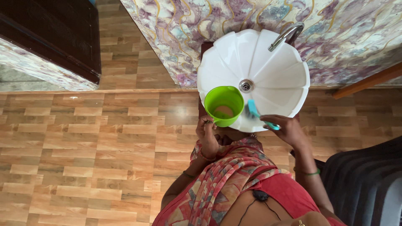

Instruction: The person cleans a white pedestal sink by scrubbing the basin with a small blue brush while holding a green cup.

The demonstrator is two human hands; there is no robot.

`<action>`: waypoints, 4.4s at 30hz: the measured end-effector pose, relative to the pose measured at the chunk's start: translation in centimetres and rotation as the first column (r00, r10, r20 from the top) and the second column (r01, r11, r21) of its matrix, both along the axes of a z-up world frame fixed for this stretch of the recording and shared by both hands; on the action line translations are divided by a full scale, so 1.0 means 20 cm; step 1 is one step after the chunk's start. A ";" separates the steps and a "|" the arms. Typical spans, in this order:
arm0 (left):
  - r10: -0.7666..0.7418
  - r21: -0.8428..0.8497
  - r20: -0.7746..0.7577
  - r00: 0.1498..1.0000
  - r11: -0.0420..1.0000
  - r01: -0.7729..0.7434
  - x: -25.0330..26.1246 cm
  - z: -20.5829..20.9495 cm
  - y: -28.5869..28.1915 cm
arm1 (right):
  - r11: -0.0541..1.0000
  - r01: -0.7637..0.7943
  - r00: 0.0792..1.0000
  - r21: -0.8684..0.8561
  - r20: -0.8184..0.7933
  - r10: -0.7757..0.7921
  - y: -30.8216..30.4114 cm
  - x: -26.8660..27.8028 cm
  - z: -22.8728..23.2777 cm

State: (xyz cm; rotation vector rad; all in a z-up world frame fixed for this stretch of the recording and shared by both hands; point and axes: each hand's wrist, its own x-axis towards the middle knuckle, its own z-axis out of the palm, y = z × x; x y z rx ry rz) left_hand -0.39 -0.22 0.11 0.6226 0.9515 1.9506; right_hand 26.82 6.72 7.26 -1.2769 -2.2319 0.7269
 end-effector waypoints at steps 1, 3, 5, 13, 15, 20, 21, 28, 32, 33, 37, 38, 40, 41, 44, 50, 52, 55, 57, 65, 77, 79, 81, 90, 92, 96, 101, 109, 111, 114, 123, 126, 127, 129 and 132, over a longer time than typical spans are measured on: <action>0.001 0.000 0.000 1.000 1.000 -0.001 0.00 0.01 0.00 | 0.999 -0.035 0.999 0.032 -0.032 0.036 -0.01 0.03 0.05; -0.004 -0.016 -0.006 1.000 1.000 0.004 0.00 0.02 -0.01 | 0.996 -0.066 0.996 0.063 -0.062 0.070 -0.02 0.05 0.10; -0.002 -0.016 0.003 1.000 1.000 0.002 0.01 0.04 -0.01 | 0.979 0.103 0.986 -0.175 0.149 -0.078 0.00 0.02 0.08; 0.025 0.004 -0.018 1.000 1.000 -0.025 -0.01 0.04 -0.05 | 0.988 -0.060 0.997 0.140 -0.046 0.067 0.10 -0.15 -0.24; 0.023 -0.006 -0.006 1.000 1.000 -0.023 -0.02 0.03 -0.06 | 0.989 -0.062 0.997 0.137 -0.046 0.069 0.08 -0.15 -0.22; 0.027 0.010 0.010 1.000 1.000 -0.027 -0.02 0.00 -0.04 | 0.996 -0.060 0.997 -0.065 0.049 0.063 -0.02 0.00 -0.01; 0.025 0.023 0.004 1.000 0.999 -0.025 -0.02 0.00 -0.04 | 0.996 -0.058 0.997 -0.066 0.051 0.061 -0.03 0.01 0.03; 0.012 0.012 0.013 1.000 1.000 -0.013 0.02 0.03 -0.02 | 0.994 -0.005 0.999 -0.111 0.051 0.011 0.03 -0.07 -0.04; 0.024 0.007 -0.021 1.000 1.000 -0.024 0.03 0.07 0.00 | 0.994 -0.077 0.995 0.080 -0.049 0.081 0.12 -0.13 -0.24; 0.023 0.008 -0.021 1.000 1.000 -0.023 0.04 0.08 0.01 | 0.993 -0.081 0.995 0.091 -0.054 0.086 0.13 -0.12 -0.26; 0.049 -0.010 -0.007 0.999 0.999 -0.049 0.06 0.09 0.04 | 0.986 -0.160 0.987 0.049 0.022 0.159 0.12 -0.05 -0.21; 0.045 -0.033 -0.024 0.999 0.998 -0.046 0.07 0.08 0.03 | 0.977 -0.213 0.976 0.013 0.041 0.213 0.11 -0.01 -0.17; 0.045 -0.057 -0.043 0.998 0.997 -0.047 0.08 0.07 0.03 | 0.974 -0.221 0.972 -0.045 0.068 0.223 0.08 0.05 -0.07; 0.049 -0.046 -0.033 0.998 0.998 -0.050 0.08 0.06 0.04 | 0.970 -0.224 0.967 -0.097 0.098 0.233 0.07 0.07 -0.01; 0.067 -0.036 -0.020 0.998 0.997 -0.068 0.10 0.07 0.06 | 0.961 -0.265 0.963 -0.084 0.027 0.268 0.06 0.10 0.10; 0.055 -0.026 -0.045 0.997 0.998 -0.056 0.15 0.16 0.08 | 0.976 -0.213 0.977 -0.048 -0.020 0.213 0.22 -0.05 -0.06; 0.041 -0.029 -0.061 0.997 0.999 -0.043 0.16 0.17 0.09 | 0.983 -0.181 0.982 -0.019 -0.050 0.180 0.27 -0.09 -0.16; 0.029 -0.012 -0.029 0.999 1.000 -0.029 0.19 0.18 0.10 | 0.983 -0.184 0.977 0.031 -0.105 0.186 0.30 -0.04 -0.24; 0.028 -0.058 -0.028 0.999 0.998 -0.029 0.20 0.19 0.09 | 0.973 -0.225 0.965 0.051 -0.126 0.230 0.28 0.02 -0.22; 0.053 -0.110 -0.123 0.991 0.992 -0.067 0.29 0.25 0.03 | 0.964 -0.253 0.963 -0.077 -0.116 0.243 0.22 0.18 0.04; 0.148 -0.057 -0.103 0.984 0.986 -0.154 0.39 0.17 -0.08 | 0.964 -0.266 0.930 -0.012 -0.268 0.253 0.27 0.14 -0.20; 0.162 -0.068 -0.093 0.982 0.983 -0.169 0.39 0.16 -0.05 | 0.967 -0.254 0.933 -0.021 -0.269 0.240 0.23 0.21 -0.13; 0.174 -0.076 -0.044 0.984 0.981 -0.177 0.40 0.15 -0.04 | 0.972 -0.232 0.938 -0.039 -0.272 0.213 0.20 0.26 -0.07; 0.149 -0.062 -0.147 0.978 0.985 -0.160 0.38 0.22 -0.01 | 0.979 -0.206 0.962 0.002 -0.181 0.202 0.27 0.07 -0.24; 0.165 -0.058 -0.130 0.978 0.983 -0.173 0.38 0.23 0.01 | 0.974 -0.198 0.960 0.107 -0.178 0.215 0.29 0.03 -0.25; 0.197 -0.118 -0.244 0.950 0.966 -0.230 0.36 0.25 0.03 | 0.988 -0.152 0.976 0.004 -0.156 0.151 0.24 0.09 -0.11; 0.190 -0.086 -0.244 0.951 0.972 -0.217 0.33 0.24 0.01 | 0.987 -0.112 0.974 -0.111 -0.210 0.087 0.16 0.20 0.04; 0.110 -0.204 -0.149 0.983 0.969 -0.139 0.30 0.28 -0.02 | 0.965 -0.130 0.990 0.229 -0.025 0.139 0.29 -0.06 -0.34; 0.092 -0.222 -0.210 0.973 0.965 -0.139 0.29 0.27 -0.02 | 0.941 -0.132 0.990 0.312 -0.004 0.140 0.31 -0.07 -0.37; 0.093 -0.199 -0.079 0.993 0.974 -0.107 0.30 0.25 -0.02 | 0.964 -0.124 0.992 0.235 -0.009 0.129 0.29 -0.04 -0.28; 0.150 -0.228 -0.145 0.978 0.957 -0.181 0.24 0.21 0.00 | 0.955 -0.290 0.951 0.057 -0.090 0.294 0.17 0.11 0.06; 0.147 -0.151 -0.156 0.977 0.974 -0.171 0.24 0.22 -0.01 | 0.969 -0.247 0.969 -0.024 -0.009 0.247 0.26 0.02 -0.07; 0.150 -0.152 -0.152 0.977 0.973 -0.173 0.25 0.23 0.00 | 0.966 -0.251 0.966 0.060 -0.038 0.254 0.30 -0.03 -0.13; 0.149 -0.081 -0.124 0.981 0.984 -0.160 0.27 0.24 0.00 | 0.957 -0.254 0.962 0.141 -0.063 0.264 0.33 -0.06 -0.23; 0.123 -0.094 -0.058 0.991 0.987 -0.128 0.27 0.27 0.00 | 0.944 -0.189 0.959 0.270 -0.157 0.236 0.38 -0.03 -0.26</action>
